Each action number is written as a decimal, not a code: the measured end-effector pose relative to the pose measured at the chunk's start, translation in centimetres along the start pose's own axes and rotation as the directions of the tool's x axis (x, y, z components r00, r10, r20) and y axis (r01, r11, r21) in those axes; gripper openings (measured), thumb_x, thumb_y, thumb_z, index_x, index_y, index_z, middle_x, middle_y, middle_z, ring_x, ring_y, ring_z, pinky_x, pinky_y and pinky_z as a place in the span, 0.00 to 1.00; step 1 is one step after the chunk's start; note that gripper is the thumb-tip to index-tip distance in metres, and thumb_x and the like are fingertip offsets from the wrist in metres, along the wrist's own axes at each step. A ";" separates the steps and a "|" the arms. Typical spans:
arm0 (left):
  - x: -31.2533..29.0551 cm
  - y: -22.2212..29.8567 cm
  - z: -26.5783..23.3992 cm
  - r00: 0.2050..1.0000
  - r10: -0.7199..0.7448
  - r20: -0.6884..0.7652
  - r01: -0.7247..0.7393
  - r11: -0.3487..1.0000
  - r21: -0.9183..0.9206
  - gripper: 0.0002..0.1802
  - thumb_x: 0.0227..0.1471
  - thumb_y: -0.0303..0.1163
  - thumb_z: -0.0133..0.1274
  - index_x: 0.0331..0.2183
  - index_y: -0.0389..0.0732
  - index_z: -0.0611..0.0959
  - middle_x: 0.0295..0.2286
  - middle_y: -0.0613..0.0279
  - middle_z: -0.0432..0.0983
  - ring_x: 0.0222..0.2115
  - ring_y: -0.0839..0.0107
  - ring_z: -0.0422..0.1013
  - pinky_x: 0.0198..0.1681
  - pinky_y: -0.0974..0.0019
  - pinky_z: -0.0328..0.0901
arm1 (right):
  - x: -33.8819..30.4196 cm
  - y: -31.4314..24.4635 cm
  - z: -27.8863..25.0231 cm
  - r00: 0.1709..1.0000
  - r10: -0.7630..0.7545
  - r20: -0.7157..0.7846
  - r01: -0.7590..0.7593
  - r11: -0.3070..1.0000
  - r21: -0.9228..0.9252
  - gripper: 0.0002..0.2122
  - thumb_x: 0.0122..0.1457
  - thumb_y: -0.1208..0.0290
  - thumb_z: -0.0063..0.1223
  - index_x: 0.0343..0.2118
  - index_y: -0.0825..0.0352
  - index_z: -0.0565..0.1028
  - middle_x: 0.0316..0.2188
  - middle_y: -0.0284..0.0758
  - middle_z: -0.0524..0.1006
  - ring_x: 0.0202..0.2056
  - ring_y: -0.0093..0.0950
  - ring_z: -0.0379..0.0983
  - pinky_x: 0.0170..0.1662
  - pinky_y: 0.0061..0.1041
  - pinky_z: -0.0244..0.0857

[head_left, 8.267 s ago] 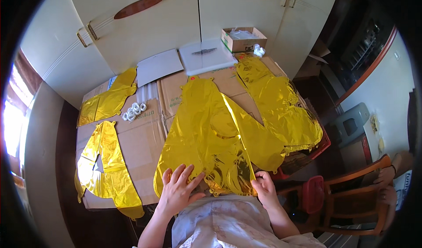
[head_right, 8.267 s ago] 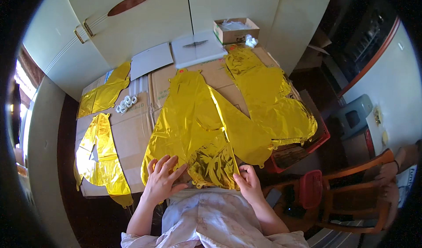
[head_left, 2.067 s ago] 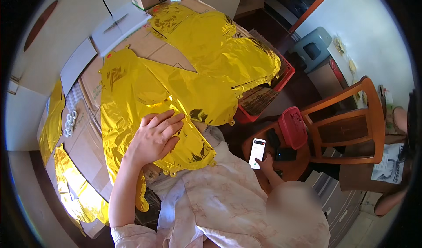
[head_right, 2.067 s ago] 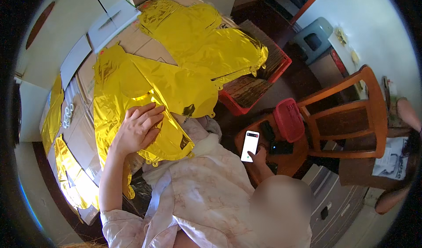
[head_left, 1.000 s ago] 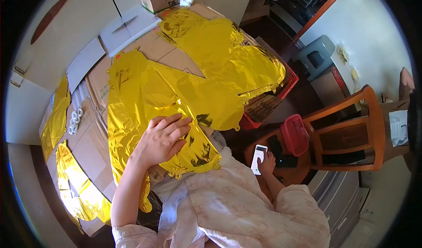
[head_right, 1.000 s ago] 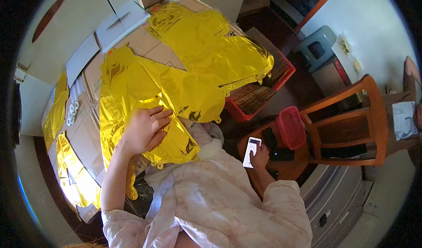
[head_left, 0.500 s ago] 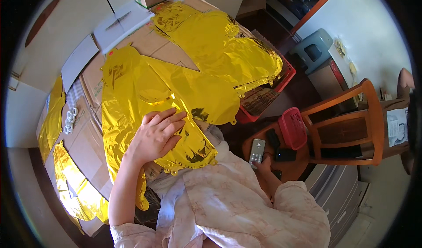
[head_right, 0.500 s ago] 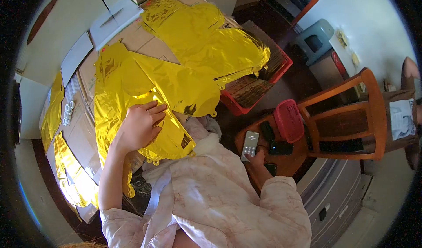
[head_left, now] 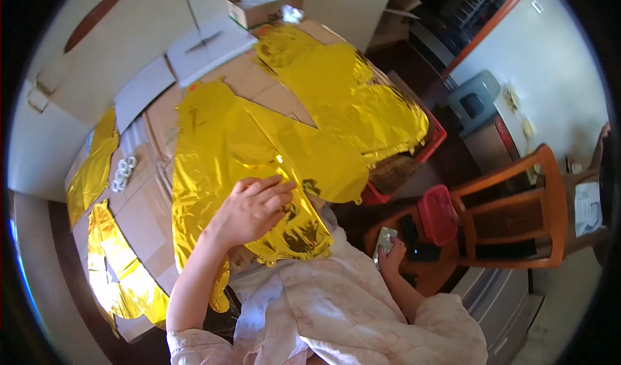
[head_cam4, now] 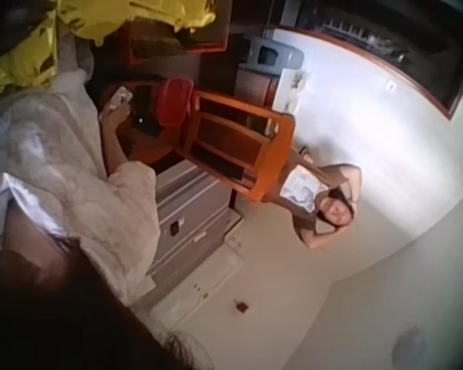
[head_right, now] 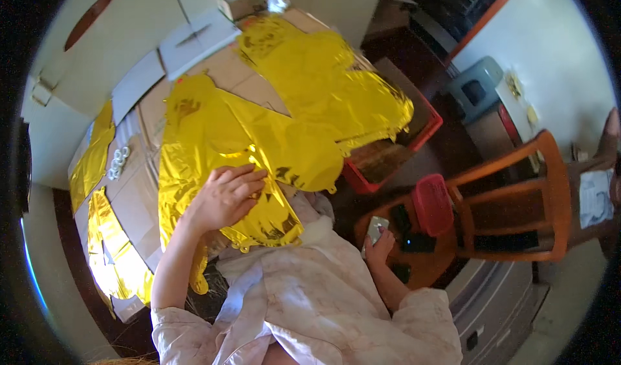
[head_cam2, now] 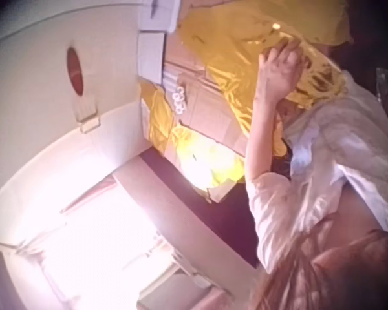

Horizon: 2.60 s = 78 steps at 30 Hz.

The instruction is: Folding and packaging gold foil balloons into sleeves.

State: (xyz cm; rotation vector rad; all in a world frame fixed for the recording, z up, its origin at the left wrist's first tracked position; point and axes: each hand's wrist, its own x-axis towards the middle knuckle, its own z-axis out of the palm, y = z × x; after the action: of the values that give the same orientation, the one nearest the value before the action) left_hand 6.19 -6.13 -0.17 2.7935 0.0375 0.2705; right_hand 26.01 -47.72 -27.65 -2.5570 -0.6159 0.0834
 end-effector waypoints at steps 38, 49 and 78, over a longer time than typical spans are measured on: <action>-2.4 -3.7 -2.0 0.965 -0.258 -0.046 0.262 0.952 0.159 0.36 0.55 0.54 0.51 0.57 0.40 0.69 0.60 0.50 0.60 0.63 0.52 0.53 0.65 0.48 0.48 | 10.6 -26.1 -8.8 0.924 -0.140 0.356 -0.316 0.241 0.917 0.08 0.63 0.74 0.50 0.43 0.61 0.67 0.34 0.28 0.75 0.30 0.19 0.71 0.31 0.18 0.64; -2.7 -3.6 -2.3 0.967 -0.240 -0.080 0.252 0.945 0.208 0.34 0.55 0.53 0.51 0.55 0.40 0.71 0.57 0.52 0.63 0.61 0.53 0.56 0.64 0.48 0.51 | 11.1 -29.8 -11.1 0.722 -0.652 -0.231 0.689 0.645 0.332 0.16 0.52 0.72 0.59 0.44 0.65 0.71 0.48 0.43 0.67 0.52 0.42 0.61 0.56 0.40 0.53; -2.9 -3.6 -1.9 0.965 -0.243 -0.101 0.259 0.947 0.191 0.32 0.56 0.52 0.50 0.55 0.40 0.72 0.57 0.53 0.63 0.62 0.54 0.55 0.65 0.47 0.49 | 8.7 -34.0 -12.8 0.523 -0.850 -0.065 0.672 0.363 0.646 0.06 0.49 0.79 0.60 0.30 0.63 0.77 0.33 0.31 0.76 0.39 0.32 0.72 0.46 0.32 0.63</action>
State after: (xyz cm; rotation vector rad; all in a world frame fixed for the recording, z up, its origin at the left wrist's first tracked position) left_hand 3.03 -2.26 -0.11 2.9355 0.4616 0.3256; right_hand 22.01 -23.62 0.56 -1.4002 -1.5823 0.2708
